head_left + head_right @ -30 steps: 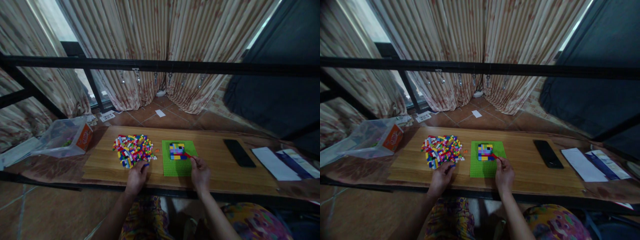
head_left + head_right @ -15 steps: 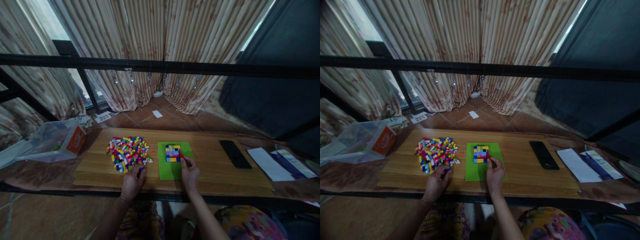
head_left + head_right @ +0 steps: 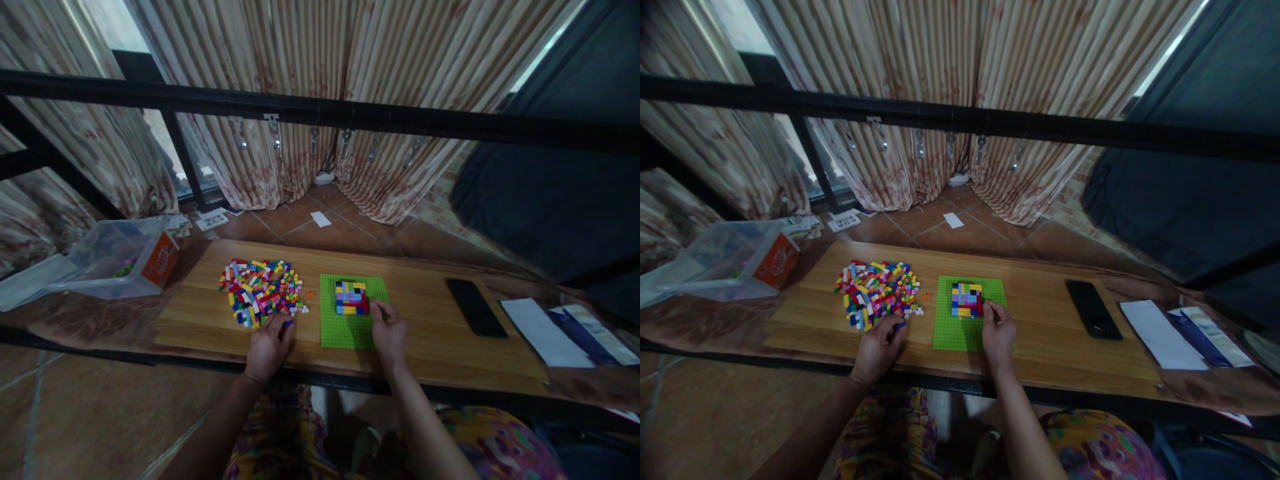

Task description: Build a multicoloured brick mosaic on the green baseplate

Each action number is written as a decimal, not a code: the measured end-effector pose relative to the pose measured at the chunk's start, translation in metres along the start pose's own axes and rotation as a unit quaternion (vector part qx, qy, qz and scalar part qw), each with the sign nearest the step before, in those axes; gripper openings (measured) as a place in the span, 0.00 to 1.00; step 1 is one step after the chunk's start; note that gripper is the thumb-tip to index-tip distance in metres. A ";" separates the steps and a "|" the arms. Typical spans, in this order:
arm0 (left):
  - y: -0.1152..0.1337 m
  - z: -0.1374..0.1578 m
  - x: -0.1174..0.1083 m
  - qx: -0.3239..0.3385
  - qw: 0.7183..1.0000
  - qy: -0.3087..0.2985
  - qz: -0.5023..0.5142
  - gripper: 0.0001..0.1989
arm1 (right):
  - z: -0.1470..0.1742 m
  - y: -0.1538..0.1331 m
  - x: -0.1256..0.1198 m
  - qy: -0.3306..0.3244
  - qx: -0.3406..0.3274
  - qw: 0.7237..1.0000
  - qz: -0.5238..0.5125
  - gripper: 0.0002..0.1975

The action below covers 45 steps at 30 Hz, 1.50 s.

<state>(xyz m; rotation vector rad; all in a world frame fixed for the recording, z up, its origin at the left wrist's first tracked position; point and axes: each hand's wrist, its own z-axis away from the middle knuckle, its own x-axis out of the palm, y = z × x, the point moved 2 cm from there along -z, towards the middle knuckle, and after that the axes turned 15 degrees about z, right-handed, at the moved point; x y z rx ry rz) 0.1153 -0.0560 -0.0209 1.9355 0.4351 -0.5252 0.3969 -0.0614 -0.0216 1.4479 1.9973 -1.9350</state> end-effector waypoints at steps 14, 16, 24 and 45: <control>0.001 0.000 0.000 0.021 1.000 0.002 -0.009 0.05 | -0.025 -0.002 0.008 -0.076 0.069 0.994 0.041 0.19; 0.002 0.000 0.000 0.026 1.000 0.002 -0.011 0.05 | -0.025 -0.003 0.008 -0.079 0.063 0.994 0.046 0.19; 0.002 0.000 0.000 0.049 0.999 0.000 -0.015 0.05 | -0.019 -0.003 0.009 -0.053 0.006 0.996 0.073 0.19; -0.003 0.004 0.000 0.038 0.999 -0.002 0.015 0.12 | 0.046 -0.036 0.007 -0.026 -0.096 0.995 -0.024 0.18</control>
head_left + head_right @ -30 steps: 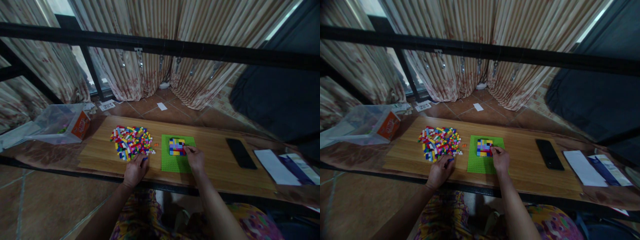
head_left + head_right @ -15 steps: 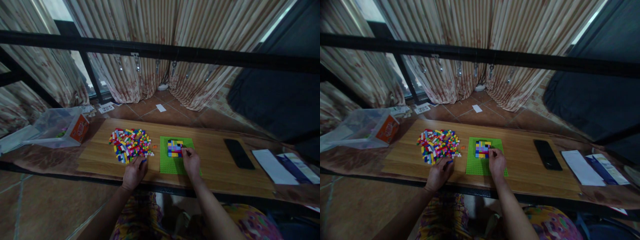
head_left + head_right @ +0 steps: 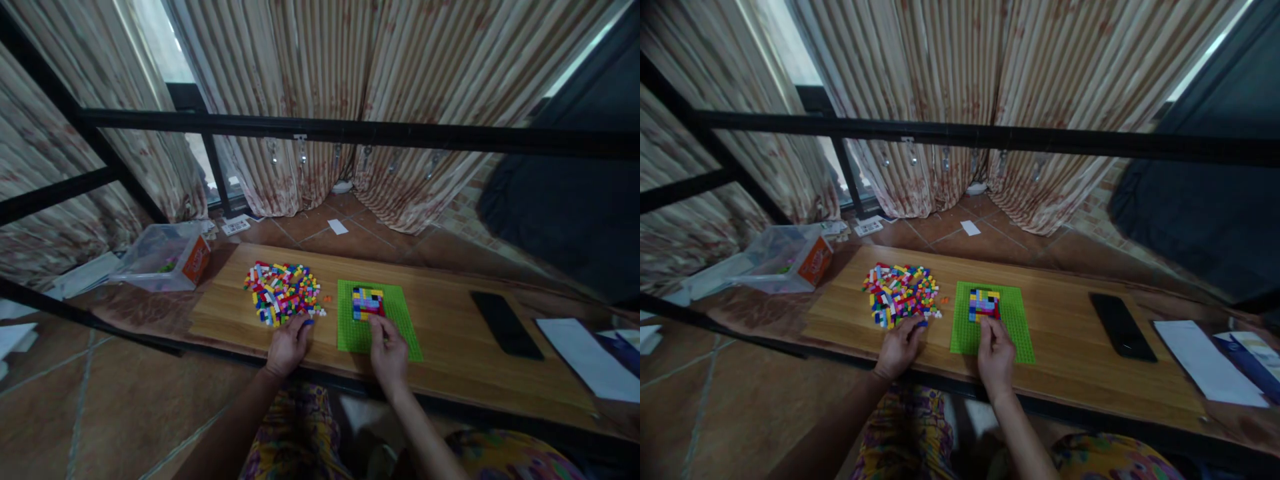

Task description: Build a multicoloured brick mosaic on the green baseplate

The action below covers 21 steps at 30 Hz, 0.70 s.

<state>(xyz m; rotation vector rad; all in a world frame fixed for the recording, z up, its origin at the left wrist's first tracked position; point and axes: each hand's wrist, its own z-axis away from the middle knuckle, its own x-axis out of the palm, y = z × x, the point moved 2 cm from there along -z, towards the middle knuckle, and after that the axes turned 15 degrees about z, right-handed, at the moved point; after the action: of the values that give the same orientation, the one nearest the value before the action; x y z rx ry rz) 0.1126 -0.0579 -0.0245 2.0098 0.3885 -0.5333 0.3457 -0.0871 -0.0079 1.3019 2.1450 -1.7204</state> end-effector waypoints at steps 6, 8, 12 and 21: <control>-0.003 0.005 0.002 -0.029 0.999 0.006 0.041 0.17 | 0.025 -0.036 0.034 -0.150 -0.081 0.985 0.022 0.15; -0.003 0.005 0.002 -0.035 0.998 0.001 0.048 0.18 | 0.027 -0.045 0.045 -0.184 -0.111 0.976 0.030 0.15; 0.000 0.005 0.000 -0.020 0.998 -0.015 0.049 0.19 | 0.023 -0.060 0.063 -0.220 -0.154 0.962 0.049 0.15; 0.002 0.001 -0.002 0.020 0.999 -0.021 0.036 0.18 | 0.024 -0.064 0.057 -0.196 -0.136 0.970 0.051 0.12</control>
<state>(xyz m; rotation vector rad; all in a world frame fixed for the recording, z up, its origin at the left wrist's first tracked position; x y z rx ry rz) 0.1114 -0.0600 -0.0229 2.0386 0.2808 -0.5406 0.2579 -0.0760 0.0002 0.8959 1.9597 -1.4346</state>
